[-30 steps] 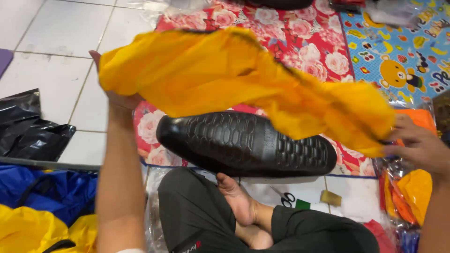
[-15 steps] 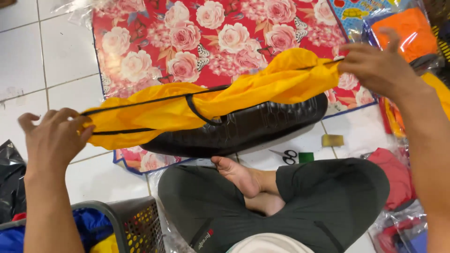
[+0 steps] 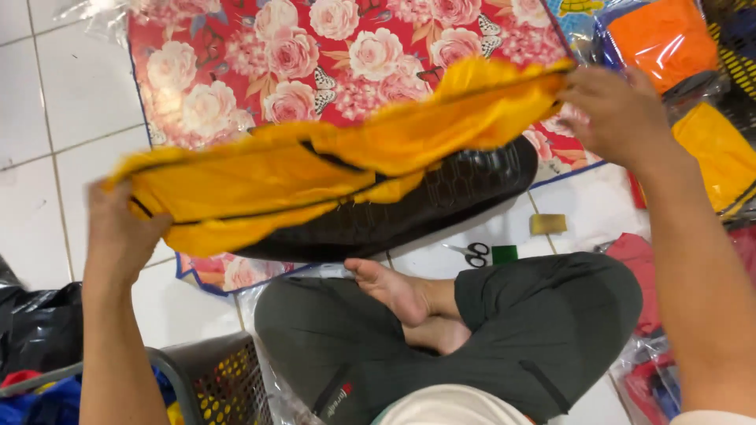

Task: Fitting a yellow protective cover onto a black motorcycle seat by stretching it over the edges and smoothing it.

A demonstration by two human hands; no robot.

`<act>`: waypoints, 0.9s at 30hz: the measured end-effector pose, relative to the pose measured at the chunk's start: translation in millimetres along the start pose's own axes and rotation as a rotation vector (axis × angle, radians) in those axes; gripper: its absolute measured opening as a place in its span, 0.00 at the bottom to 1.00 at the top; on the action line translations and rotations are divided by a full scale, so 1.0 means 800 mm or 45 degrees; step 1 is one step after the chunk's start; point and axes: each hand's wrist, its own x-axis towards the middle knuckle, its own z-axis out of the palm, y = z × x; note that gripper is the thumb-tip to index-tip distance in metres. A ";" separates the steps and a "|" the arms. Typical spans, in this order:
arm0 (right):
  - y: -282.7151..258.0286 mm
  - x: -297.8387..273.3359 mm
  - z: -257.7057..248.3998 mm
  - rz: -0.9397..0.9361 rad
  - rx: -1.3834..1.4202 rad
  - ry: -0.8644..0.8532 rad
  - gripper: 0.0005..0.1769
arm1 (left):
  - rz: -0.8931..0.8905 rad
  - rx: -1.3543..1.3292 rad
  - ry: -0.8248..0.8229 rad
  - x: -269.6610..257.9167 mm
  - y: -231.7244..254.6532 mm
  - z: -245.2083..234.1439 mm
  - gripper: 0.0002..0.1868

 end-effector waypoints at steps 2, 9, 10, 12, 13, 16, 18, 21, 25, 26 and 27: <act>-0.012 0.003 -0.042 -0.047 0.158 0.107 0.18 | 0.131 0.048 0.065 -0.004 0.017 0.005 0.34; -0.041 0.006 -0.055 0.529 0.408 -0.774 0.28 | 0.072 0.126 -0.327 0.006 0.011 0.030 0.38; -0.035 -0.009 -0.038 0.537 0.410 -0.798 0.28 | 0.069 0.125 -0.352 0.000 0.034 0.021 0.38; -0.024 -0.032 -0.002 0.502 0.040 -0.408 0.31 | -0.074 -0.039 -0.198 0.000 0.081 -0.001 0.34; -0.019 -0.025 0.001 0.511 0.032 -0.401 0.31 | -0.062 -0.044 -0.195 0.007 0.085 0.001 0.34; -0.013 -0.024 -0.003 0.527 -0.265 -0.414 0.41 | -0.070 0.007 -0.136 0.012 0.093 0.006 0.32; -0.001 -0.006 -0.018 0.347 -0.135 0.267 0.23 | 0.387 0.091 0.329 0.023 0.093 0.002 0.35; -0.011 0.011 -0.054 0.363 -0.058 0.542 0.17 | 0.590 0.222 0.679 0.003 0.113 -0.010 0.33; -0.007 0.005 -0.024 0.442 0.024 0.491 0.09 | 0.558 0.110 0.445 0.008 0.082 0.008 0.43; -0.010 0.004 -0.018 0.481 0.155 0.535 0.15 | 0.527 0.090 0.320 0.008 0.071 0.012 0.32; -0.019 -0.003 -0.010 0.519 0.298 0.562 0.22 | 0.487 0.074 0.181 0.002 0.057 0.015 0.21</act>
